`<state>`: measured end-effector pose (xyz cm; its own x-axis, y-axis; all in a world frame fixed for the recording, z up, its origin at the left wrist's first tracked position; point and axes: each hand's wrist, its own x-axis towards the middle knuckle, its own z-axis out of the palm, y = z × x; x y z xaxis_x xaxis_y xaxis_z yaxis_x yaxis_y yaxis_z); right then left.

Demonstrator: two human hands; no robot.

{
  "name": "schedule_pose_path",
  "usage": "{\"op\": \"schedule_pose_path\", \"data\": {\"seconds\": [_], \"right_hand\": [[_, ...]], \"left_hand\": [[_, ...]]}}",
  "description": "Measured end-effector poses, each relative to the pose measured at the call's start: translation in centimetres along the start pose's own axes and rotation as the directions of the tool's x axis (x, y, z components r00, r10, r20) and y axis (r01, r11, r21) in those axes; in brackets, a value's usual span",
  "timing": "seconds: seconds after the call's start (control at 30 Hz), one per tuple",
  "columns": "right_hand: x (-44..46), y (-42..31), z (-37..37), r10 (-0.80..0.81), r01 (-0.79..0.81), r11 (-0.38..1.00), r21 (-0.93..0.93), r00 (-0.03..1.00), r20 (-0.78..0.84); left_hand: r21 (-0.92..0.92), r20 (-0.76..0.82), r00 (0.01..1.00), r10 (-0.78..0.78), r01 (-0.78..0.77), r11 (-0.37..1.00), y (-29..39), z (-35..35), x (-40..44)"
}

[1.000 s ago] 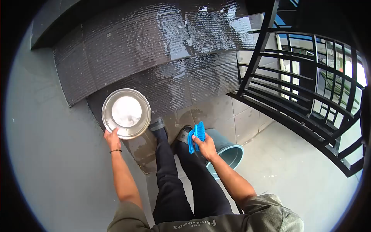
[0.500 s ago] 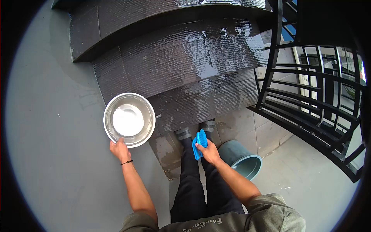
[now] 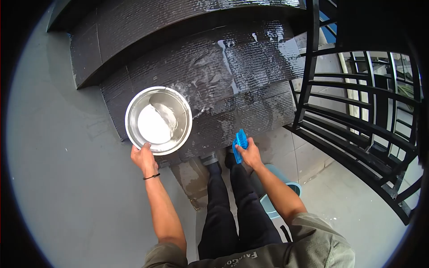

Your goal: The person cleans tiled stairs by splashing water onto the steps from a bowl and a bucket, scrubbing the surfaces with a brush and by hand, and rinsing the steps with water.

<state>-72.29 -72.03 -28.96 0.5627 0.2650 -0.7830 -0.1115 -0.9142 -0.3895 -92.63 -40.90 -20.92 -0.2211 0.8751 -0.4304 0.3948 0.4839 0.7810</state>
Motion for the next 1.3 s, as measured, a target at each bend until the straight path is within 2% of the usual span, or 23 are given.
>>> {"op": "schedule_pose_path", "data": {"seconds": [0.07, 0.17, 0.27, 0.33, 0.37, 0.47, 0.53, 0.57, 0.67, 0.73, 0.8, 0.87, 0.9, 0.93, 1.0, 1.03, 1.07, 1.13, 1.17, 1.2, 1.23, 1.27, 1.3], "right_hand": [[3.5, -0.1, -0.1, -0.088, 0.085, 0.988, -0.127, 0.996, -0.024], [8.1, 0.2, -0.8, -0.072, 0.102, 0.961, -0.258, 0.99, 0.124], [9.3, -3.4, -1.8, -0.298, 0.208, 0.892, -0.401, 0.938, -0.176], [8.5, -9.1, -2.7, -0.624, 0.528, 0.781, -0.333, 0.674, -0.396], [7.8, -12.4, -2.4, -0.71, 0.638, 0.698, -0.324, 0.556, -0.433], [10.1, -17.7, -0.2, -0.848, 0.727, 0.513, -0.457, 0.513, -0.136], [16.2, -16.8, -0.3, -0.896, 0.767, 0.303, -0.566, 0.432, 0.106], [18.4, -16.6, -3.0, -0.918, 0.738, 0.263, -0.622, 0.39, 0.074], [24.2, -12.9, -12.1, -0.786, 0.411, 0.554, -0.724, 0.543, -0.294], [28.5, -9.0, -19.6, -0.613, 0.16, 0.735, -0.659, 0.573, -0.544], [32.5, -5.3, -24.5, -0.49, 0.297, 0.872, -0.389, 0.529, -0.693], [32.1, -6.1, -23.9, -0.419, 0.224, 0.907, -0.355, 0.542, -0.728], [30.6, -7.2, -22.5, -0.316, 0.096, 0.943, -0.32, 0.566, -0.762], [30.5, -7.2, -19.2, -0.417, -0.066, 0.865, -0.497, 0.457, -0.786], [25.3, -9.9, -14.5, -0.704, 0.209, 0.63, -0.748, 0.56, -0.437], [23.9, -11.2, -13.1, -0.798, 0.404, 0.489, -0.773, 0.566, -0.21], [23.2, -12.3, -12.8, -0.85, 0.583, 0.337, -0.739, 0.526, 0.027], [26.6, -14.9, -17.0, -0.873, 0.709, 0.066, -0.702, 0.382, 0.304], [28.7, -16.1, -19.5, -0.891, 0.554, 0.209, -0.806, 0.447, 0.076], [32.3, -16.4, -21.3, -0.806, 0.412, 0.532, -0.74, 0.516, -0.292], [35.3, -16.2, -23.2, -0.644, 0.26, 0.75, -0.608, 0.496, -0.582], [35.8, -16.5, -23.7, -0.427, 0.074, 0.878, -0.472, 0.565, -0.706], [36.6, -16.6, -23.2, -0.437, 0.074, 0.872, -0.484, 0.563, -0.701]], "left_hand": [[-0.052, 0.045, 0.998, -0.036, 0.039, 0.998, -1.1, 0.5, -1.2], [-0.123, 0.094, 0.992, -0.081, 0.093, 0.988, -3.1, 0.9, -2.2], [-0.182, 0.119, 0.984, -0.135, 0.156, 0.971, -5.5, 0.4, -3.5], [-0.203, 0.101, 0.981, -0.164, 0.182, 0.962, -6.7, -0.1, -4.7], [-0.184, 0.095, 0.98, -0.177, 0.192, 0.964, -7.8, -0.5, -5.2], [-0.214, 0.093, 0.979, -0.179, 0.196, 0.957, -11.7, -0.9, -6.7], [-0.212, 0.096, 0.969, -0.229, 0.244, 0.946, -13.5, -1.0, -8.1], [-0.217, 0.089, 0.963, -0.253, 0.267, 0.939, -14.1, -0.8, -8.6], [-0.205, 0.075, 0.949, -0.308, 0.316, 0.926, -16.0, -0.1, -9.2], [-0.213, 0.077, 0.953, -0.295, 0.304, 0.928, -18.0, 0.3, -8.5], [-0.199, 0.094, 0.945, -0.314, 0.327, 0.924, -20.4, 0.5, -7.4], [-0.219, 0.123, 0.942, -0.311, 0.332, 0.918, -22.3, 1.2, -6.4], [-0.222, 0.153, 0.923, -0.352, 0.379, 0.898, -22.8, 1.7, -5.9], [-0.23, 0.169, 0.913, -0.372, 0.404, 0.885, -23.6, 2.3, -5.3], [-0.251, 0.197, 0.895, -0.399, 0.44, 0.862, -25.3, 3.5, -4.1], [-0.235, 0.218, 0.87, -0.442, 0.486, 0.842, -25.4, 4.3, -3.6], [-0.229, 0.238, 0.857, -0.458, 0.508, 0.831, -25.8, 5.2, -3.4], [-0.204, 0.273, 0.832, -0.483, 0.541, 0.816, -26.6, 6.4, -1.9], [-0.226, 0.285, 0.833, -0.474, 0.539, 0.811, -26.8, 6.9, -1.5], [-0.224, 0.275, 0.827, -0.491, 0.552, 0.803, -27.0, 7.1, -1.3], [-0.219, 0.271, 0.82, -0.504, 0.562, 0.797, -27.1, 7.5, -0.7], [-0.212, 0.266, 0.813, -0.518, 0.574, 0.791, -27.4, 7.8, -0.3], [-0.147, 0.222, 0.846, -0.485, 0.521, 0.841, -28.7, 7.9, 0.3]]}}
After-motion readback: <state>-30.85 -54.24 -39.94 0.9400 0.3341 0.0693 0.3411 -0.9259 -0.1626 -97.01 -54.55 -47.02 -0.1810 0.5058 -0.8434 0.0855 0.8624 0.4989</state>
